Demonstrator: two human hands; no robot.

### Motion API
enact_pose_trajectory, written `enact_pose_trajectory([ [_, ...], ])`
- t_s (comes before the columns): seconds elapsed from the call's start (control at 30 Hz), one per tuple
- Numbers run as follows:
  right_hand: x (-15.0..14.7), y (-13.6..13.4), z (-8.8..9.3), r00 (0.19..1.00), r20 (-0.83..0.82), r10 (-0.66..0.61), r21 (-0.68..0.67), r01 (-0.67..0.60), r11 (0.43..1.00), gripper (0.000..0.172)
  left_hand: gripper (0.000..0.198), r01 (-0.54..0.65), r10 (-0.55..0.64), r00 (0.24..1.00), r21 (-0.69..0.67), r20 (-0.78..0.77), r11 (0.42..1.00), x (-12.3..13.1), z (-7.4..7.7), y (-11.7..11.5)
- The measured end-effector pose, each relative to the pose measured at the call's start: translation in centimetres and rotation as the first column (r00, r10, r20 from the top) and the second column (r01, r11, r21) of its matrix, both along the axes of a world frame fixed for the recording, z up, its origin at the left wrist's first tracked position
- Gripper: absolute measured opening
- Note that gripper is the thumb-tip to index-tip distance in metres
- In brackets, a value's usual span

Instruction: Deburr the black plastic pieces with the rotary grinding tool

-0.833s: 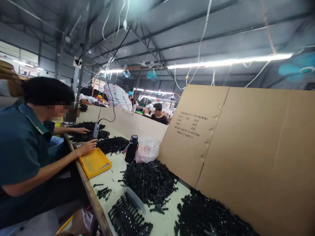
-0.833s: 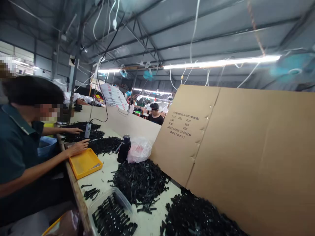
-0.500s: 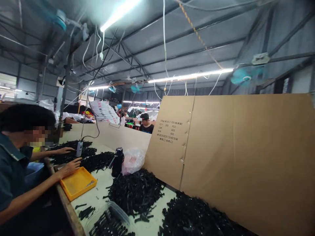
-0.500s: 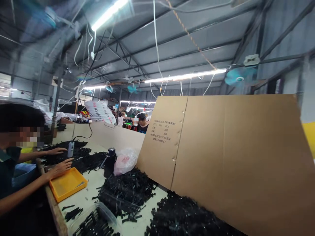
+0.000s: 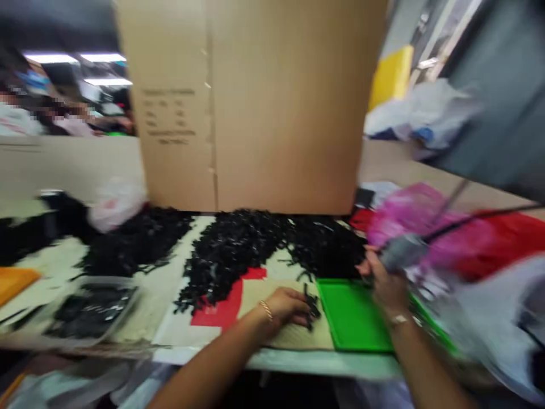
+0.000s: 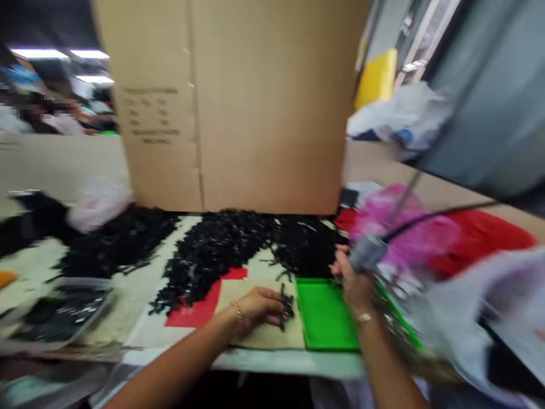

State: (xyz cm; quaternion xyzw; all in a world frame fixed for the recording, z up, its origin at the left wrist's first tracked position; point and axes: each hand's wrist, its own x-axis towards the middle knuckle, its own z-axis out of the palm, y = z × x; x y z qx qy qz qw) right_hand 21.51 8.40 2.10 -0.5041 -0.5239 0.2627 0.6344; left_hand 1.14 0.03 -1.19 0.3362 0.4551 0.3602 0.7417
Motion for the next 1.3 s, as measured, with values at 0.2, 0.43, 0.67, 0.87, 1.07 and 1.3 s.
enact_pose_trajectory([
  [0.2,3.5,-0.5,-2.4,0.946,-0.309,0.097,0.081,-0.075,0.994,0.041,0.016,0.076,-0.07,0.996,-0.104,0.059,0.992,1.0,-1.6,0.8],
  [0.43,4.3,-0.1,-2.5,0.929,-0.346,0.134,0.073,-0.116,0.991,0.036,0.022,0.027,-0.024,0.999,-0.124,0.024,0.992,0.7,-1.4,0.3],
  [0.67,4.9,-0.8,-3.2,0.923,-0.357,0.142,0.049,-0.133,0.99,0.031,0.021,0.021,-0.024,1.0,-0.145,-0.018,0.989,0.7,-1.1,0.6],
  [0.87,5.1,-0.8,-3.6,0.933,-0.324,0.158,0.048,-0.15,0.988,0.028,0.017,0.024,-0.031,0.998,-0.144,-0.046,0.989,0.8,-0.5,0.4],
  [1.07,5.3,-0.6,-4.0,0.942,-0.288,0.174,0.062,-0.163,0.985,0.025,0.021,0.017,-0.02,0.999,-0.147,-0.024,0.989,0.7,-0.7,0.4],
  [1.3,5.3,-0.7,-3.8,0.952,-0.254,0.173,0.05,-0.165,0.985,0.024,0.022,0.01,-0.012,1.0,-0.172,-0.014,0.985,0.7,-0.5,0.4],
])
